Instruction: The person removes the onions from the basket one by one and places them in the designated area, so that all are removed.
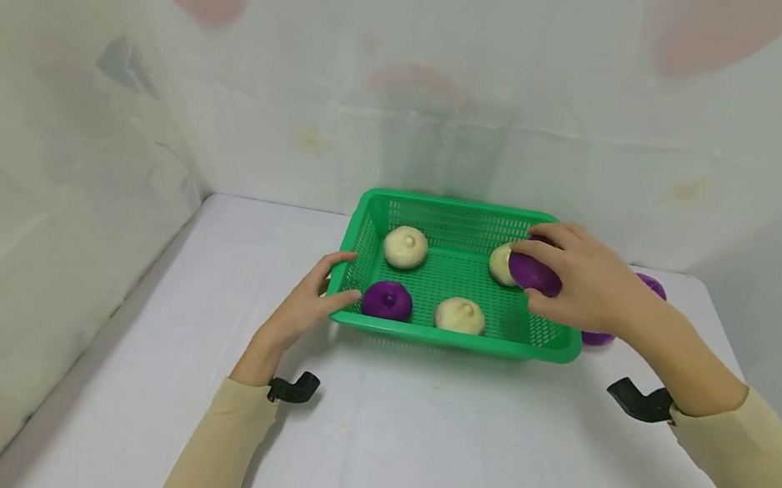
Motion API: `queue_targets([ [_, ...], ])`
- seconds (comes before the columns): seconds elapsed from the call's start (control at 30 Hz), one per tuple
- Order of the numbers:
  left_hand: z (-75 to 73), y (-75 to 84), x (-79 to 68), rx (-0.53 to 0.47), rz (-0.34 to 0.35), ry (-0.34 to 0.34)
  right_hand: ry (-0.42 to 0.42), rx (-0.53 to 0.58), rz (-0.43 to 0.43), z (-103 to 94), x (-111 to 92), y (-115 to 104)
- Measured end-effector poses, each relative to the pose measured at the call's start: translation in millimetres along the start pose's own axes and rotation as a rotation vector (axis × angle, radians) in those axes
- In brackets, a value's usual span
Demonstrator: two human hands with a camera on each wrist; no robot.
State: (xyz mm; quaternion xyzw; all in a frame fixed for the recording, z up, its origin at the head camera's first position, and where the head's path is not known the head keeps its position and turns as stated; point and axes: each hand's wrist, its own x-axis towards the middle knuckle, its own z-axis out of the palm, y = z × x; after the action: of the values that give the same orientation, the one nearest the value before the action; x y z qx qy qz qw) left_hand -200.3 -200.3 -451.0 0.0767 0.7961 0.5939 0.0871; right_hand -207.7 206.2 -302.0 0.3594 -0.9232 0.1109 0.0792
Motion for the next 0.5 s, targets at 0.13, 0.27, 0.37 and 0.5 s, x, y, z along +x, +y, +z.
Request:
queue_targets([
  [0.13,0.2,0.6,0.1,0.003,0.009,-0.008,0.017,0.001,0.027,-2.3,-8.6,3.7],
  [0.27,-0.2,0.7,-0.1,0.002,0.016,-0.01,0.023,0.019,0.074,-3.0,-17.1,9.6],
  [0.37,-0.4,0.3,-0.2,0.001,0.02,-0.01,0.033,0.032,0.101,-3.0,-23.7,14.8],
  [0.5,-0.7,-0.3,-0.5,-0.003,0.028,-0.012,0.038,0.045,0.143,-5.9,-33.1,19.5],
])
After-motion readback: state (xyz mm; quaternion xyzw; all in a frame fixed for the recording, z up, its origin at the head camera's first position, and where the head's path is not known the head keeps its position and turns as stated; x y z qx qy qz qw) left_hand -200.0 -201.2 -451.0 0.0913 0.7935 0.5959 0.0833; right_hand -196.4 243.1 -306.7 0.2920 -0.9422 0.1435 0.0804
